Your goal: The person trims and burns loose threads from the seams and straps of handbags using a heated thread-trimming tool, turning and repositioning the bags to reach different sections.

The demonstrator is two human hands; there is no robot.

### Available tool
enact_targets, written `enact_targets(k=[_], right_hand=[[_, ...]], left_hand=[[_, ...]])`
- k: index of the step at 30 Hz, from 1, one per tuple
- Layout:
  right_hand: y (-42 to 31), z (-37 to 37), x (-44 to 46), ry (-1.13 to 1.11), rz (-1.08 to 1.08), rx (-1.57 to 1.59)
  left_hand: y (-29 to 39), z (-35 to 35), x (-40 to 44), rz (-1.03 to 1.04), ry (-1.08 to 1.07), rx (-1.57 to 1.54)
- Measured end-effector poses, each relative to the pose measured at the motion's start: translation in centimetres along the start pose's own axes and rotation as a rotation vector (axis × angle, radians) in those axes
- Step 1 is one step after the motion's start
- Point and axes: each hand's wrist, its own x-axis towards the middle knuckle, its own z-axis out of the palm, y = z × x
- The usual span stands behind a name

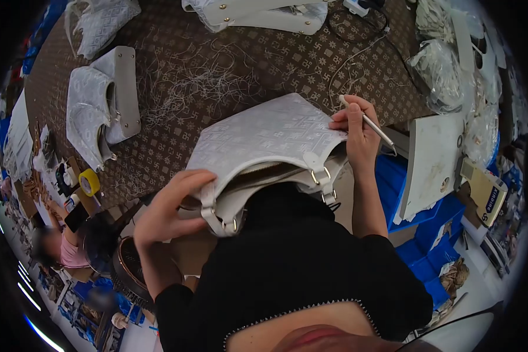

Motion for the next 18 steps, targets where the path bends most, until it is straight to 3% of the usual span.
enact_targets(k=[1, 3, 4, 6, 11, 13, 18], right_hand=[[0.3, -0.1, -0.1, 0.007, 0.007, -0.012], [1.0, -0.1, -0.5, -0.003, 0.0, 0.037], [0.9, 0.1, -0.7, -0.005, -0.005, 0.037], [0.9, 0.4, -1.0, -0.008, -0.035, 0.06], [0.6, 1.1, -1.5, 0.009, -0.032, 0.086], [0.7, 1.3, -2.0, 0.015, -0.016, 0.077], [0.8, 1.4, -3.0, 0.011, 0.016, 0.07]], left_hand=[[-0.5, -1.9, 0.3, 0.049, -0.179, -0.182], [-2.0, -3.1, 1.6, 0.076, -0.177, -0.402], [-2.2, -2.6, 2.4, 0.005, -0.067, -0.343], [-0.7, -1.7, 6.2, 0.077, -0.131, -0.071], [2.9, 1.8, 13.0, 0.093, -0.339, -0.049], [3.3, 2.5, 14.5, 0.05, -0.542, -0.109], [2.3, 4.6, 15.6, -0.085, -0.663, -0.434]])
